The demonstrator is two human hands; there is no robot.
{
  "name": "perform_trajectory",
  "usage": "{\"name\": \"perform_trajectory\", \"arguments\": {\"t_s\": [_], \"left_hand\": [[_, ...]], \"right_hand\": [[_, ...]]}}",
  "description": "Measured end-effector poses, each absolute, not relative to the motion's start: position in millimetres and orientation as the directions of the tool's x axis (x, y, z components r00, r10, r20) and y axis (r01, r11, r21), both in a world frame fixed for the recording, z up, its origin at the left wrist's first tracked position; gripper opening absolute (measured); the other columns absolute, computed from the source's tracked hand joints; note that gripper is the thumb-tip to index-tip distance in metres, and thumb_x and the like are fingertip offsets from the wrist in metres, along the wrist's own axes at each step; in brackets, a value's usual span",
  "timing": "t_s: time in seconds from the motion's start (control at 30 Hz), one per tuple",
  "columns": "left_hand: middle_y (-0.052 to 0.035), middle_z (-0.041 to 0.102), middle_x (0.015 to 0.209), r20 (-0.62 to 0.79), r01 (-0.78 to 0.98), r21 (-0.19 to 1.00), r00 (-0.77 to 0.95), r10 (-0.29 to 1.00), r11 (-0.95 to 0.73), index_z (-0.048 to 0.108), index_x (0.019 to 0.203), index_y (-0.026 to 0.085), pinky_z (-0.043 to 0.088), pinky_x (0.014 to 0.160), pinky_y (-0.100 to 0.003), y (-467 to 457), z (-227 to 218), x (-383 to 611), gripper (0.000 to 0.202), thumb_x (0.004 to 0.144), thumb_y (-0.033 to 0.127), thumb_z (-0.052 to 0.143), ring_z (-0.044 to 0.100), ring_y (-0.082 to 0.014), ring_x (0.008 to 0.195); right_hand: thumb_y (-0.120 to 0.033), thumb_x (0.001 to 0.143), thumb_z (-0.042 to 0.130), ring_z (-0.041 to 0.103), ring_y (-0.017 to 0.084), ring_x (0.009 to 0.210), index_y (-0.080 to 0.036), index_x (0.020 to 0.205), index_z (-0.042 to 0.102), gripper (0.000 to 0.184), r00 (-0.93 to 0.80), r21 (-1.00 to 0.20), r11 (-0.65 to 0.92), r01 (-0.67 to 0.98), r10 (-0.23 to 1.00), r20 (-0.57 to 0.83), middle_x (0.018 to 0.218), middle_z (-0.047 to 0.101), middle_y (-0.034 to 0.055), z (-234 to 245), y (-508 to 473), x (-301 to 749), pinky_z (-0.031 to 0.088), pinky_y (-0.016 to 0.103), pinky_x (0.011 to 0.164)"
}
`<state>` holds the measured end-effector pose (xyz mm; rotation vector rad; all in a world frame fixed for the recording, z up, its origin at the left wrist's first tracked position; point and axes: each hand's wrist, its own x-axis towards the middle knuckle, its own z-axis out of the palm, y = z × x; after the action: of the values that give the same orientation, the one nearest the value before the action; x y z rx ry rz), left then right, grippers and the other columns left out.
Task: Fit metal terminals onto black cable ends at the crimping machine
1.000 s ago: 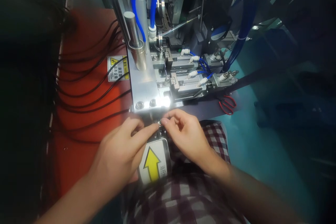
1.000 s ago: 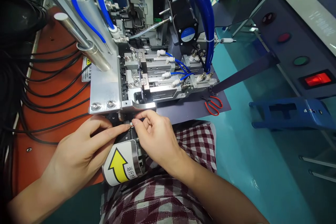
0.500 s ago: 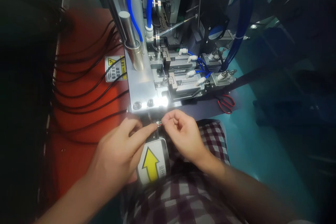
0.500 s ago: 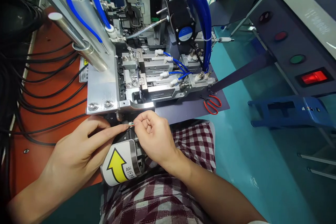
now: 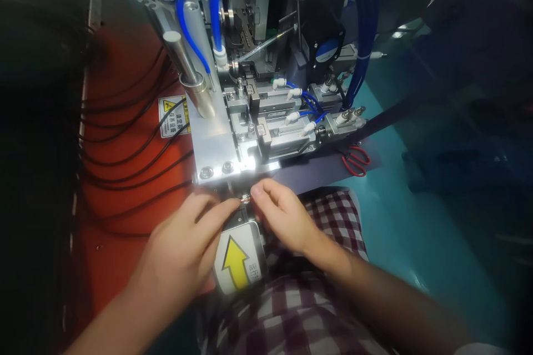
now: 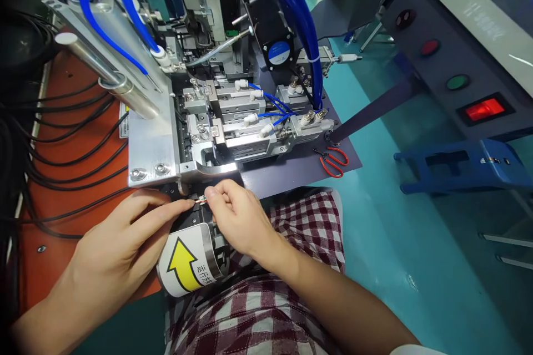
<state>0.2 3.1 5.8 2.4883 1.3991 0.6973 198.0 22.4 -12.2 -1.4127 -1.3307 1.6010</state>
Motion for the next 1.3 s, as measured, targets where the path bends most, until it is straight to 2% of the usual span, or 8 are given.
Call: {"name": "perform_trajectory", "arguments": {"t_s": [0.2, 0.33, 0.5, 0.67, 0.83, 1.0, 1.13, 1.3], "left_hand": [[-0.0065, 0.064, 0.089, 0.331, 0.738, 0.328, 0.494, 0.804, -0.589, 0.068, 0.116, 0.025, 0.053, 0.061, -0.03, 5, 2, -7, 0.036, 0.097, 0.019, 0.039, 0.064, -0.0216, 0.08], [-0.0052, 0.066, 0.096, 0.374, 0.68, 0.398, 0.492, 0.786, -0.615, 0.066, 0.114, 0.023, 0.053, 0.073, -0.028, 8, 1, -8, 0.028, 0.096, 0.014, 0.046, 0.064, -0.0183, 0.084], [-0.0065, 0.064, 0.096, 0.372, 0.709, 0.336, 0.505, 0.779, -0.62, 0.065, 0.111, 0.018, 0.051, 0.072, -0.028, 4, 2, -8, 0.027, 0.096, 0.011, 0.044, 0.062, -0.0183, 0.084], [-0.0086, 0.064, 0.09, 0.332, 0.785, 0.226, 0.494, 0.803, -0.577, 0.07, 0.106, 0.018, 0.046, 0.065, -0.034, 3, 6, -7, 0.032, 0.096, 0.011, 0.041, 0.06, -0.0237, 0.085], [-0.0098, 0.064, 0.09, 0.349, 0.769, 0.252, 0.494, 0.796, -0.588, 0.072, 0.103, 0.016, 0.043, 0.066, -0.035, 5, 7, -6, 0.032, 0.094, 0.008, 0.042, 0.059, -0.0246, 0.087], [-0.0058, 0.061, 0.082, 0.389, 0.782, 0.155, 0.514, 0.765, -0.604, 0.071, 0.102, 0.018, 0.036, 0.062, -0.035, 5, 9, -5, 0.03, 0.095, 0.011, 0.043, 0.055, -0.0224, 0.077], [-0.0059, 0.061, 0.086, 0.348, 0.787, 0.214, 0.492, 0.798, -0.579, 0.071, 0.104, 0.016, 0.042, 0.059, -0.028, 2, 8, -4, 0.032, 0.095, 0.01, 0.04, 0.058, -0.0184, 0.077], [-0.0037, 0.063, 0.086, 0.321, 0.817, 0.221, 0.454, 0.831, -0.532, 0.073, 0.104, 0.018, 0.043, 0.052, -0.023, 1, 9, -4, 0.037, 0.093, 0.009, 0.039, 0.062, -0.0148, 0.072]], "right_hand": [[-0.036, 0.095, 0.051, 0.039, 0.011, 0.055, -0.021, 0.073, 0.047, 0.026, -0.254, -0.969, -0.245, -0.028, 0.94, -0.23, 0.06, 0.044, -0.0065, -23, 22, 191, 0.034, 0.025, 0.054], [-0.032, 0.096, 0.049, 0.042, 0.012, 0.06, -0.021, 0.075, 0.048, 0.024, -0.196, -0.983, -0.095, 0.16, 0.972, -0.126, 0.066, 0.045, -0.0049, -22, 21, 193, 0.035, 0.027, 0.06], [-0.028, 0.097, 0.047, 0.045, 0.013, 0.064, -0.021, 0.078, 0.05, 0.021, -0.225, -0.949, 0.042, 0.312, 0.974, -0.031, 0.069, 0.05, -0.0035, -16, 22, 195, 0.035, 0.028, 0.063], [-0.035, 0.093, 0.051, 0.041, 0.011, 0.057, -0.021, 0.073, 0.047, 0.025, -0.217, -0.976, -0.209, 0.066, 0.951, -0.219, 0.062, 0.044, -0.0058, -19, 23, 191, 0.033, 0.026, 0.057], [-0.047, 0.087, 0.058, 0.033, 0.008, 0.048, -0.021, 0.07, 0.045, 0.034, -0.301, -0.889, -0.431, -0.153, 0.877, -0.373, 0.055, 0.044, -0.0082, -26, 27, 190, 0.027, 0.023, 0.049], [-0.051, 0.095, 0.044, 0.037, 0.01, 0.051, -0.021, 0.074, 0.049, 0.037, -0.214, -0.936, -0.352, -0.023, 0.916, -0.34, 0.059, 0.049, -0.0062, -28, 24, 193, 0.03, 0.025, 0.052], [-0.041, 0.096, 0.047, 0.043, 0.012, 0.059, -0.022, 0.072, 0.043, 0.031, -0.177, -0.975, -0.187, 0.118, 0.963, -0.206, 0.062, 0.046, -0.006, -24, 19, 189, 0.035, 0.027, 0.06], [-0.04, 0.095, 0.047, 0.046, 0.013, 0.06, -0.023, 0.072, 0.043, 0.029, -0.176, -0.979, -0.199, 0.033, 0.963, -0.202, 0.064, 0.048, -0.0054, -30, 18, 185, 0.036, 0.028, 0.061]]}}
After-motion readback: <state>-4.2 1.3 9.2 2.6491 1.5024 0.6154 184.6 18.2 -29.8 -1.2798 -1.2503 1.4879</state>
